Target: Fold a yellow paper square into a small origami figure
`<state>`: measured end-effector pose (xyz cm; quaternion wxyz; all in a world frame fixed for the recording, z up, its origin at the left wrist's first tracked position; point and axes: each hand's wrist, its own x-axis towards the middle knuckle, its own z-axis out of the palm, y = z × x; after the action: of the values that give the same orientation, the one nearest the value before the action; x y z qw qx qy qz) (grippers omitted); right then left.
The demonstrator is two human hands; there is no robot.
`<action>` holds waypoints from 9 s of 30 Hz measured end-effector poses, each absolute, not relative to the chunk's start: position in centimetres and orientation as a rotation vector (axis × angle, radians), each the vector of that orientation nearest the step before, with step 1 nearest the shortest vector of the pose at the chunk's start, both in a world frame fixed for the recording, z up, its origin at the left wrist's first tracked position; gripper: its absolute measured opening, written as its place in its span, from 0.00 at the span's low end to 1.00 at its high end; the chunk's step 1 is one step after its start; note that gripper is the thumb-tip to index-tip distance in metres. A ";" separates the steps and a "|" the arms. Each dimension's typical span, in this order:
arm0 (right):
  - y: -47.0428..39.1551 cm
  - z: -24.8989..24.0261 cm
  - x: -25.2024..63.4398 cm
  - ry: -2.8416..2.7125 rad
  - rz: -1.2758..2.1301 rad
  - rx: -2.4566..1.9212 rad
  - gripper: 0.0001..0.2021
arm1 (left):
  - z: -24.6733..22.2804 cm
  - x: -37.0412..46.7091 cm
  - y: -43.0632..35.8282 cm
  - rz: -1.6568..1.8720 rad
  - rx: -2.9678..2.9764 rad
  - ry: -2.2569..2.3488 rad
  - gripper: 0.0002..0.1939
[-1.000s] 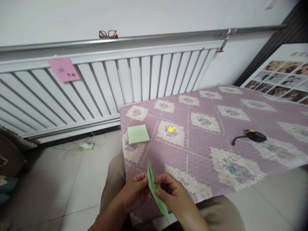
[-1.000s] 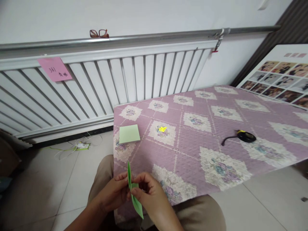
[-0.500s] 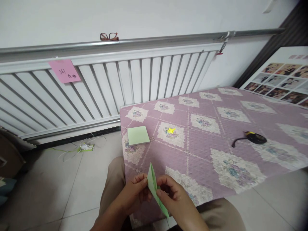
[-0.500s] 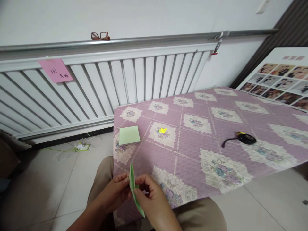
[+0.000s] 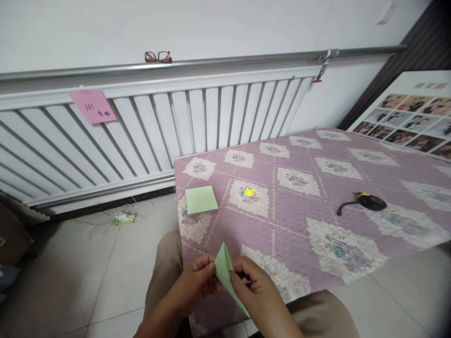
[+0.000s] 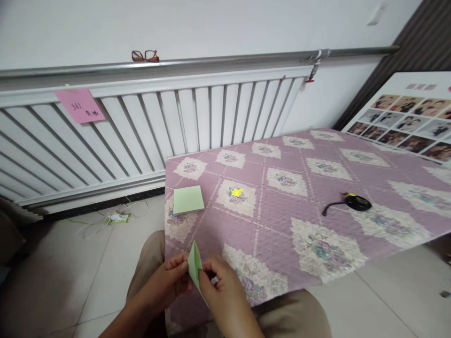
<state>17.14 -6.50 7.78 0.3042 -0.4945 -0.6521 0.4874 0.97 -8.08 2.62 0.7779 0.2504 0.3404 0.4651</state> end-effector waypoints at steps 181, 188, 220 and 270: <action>-2.4 -0.3 19.1 -2.133 1.168 -1.165 0.07 | -1.1 -0.9 -2.9 0.836 1.767 1.002 0.29; -2.7 0.0 18.9 -1.966 1.143 -1.253 0.04 | -2.2 0.7 -4.8 0.844 1.085 0.880 0.24; -4.1 5.3 18.6 -1.926 1.068 -1.193 0.08 | 2.8 2.9 -6.9 1.004 0.713 1.113 0.18; -4.6 7.2 17.5 -1.164 1.304 -1.248 0.12 | 3.8 3.9 -7.7 0.960 0.978 1.094 0.18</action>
<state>17.46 -4.58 7.23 0.4766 -0.5107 -0.4765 0.5338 3.87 -7.72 3.80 0.6397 0.4286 0.4794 0.4210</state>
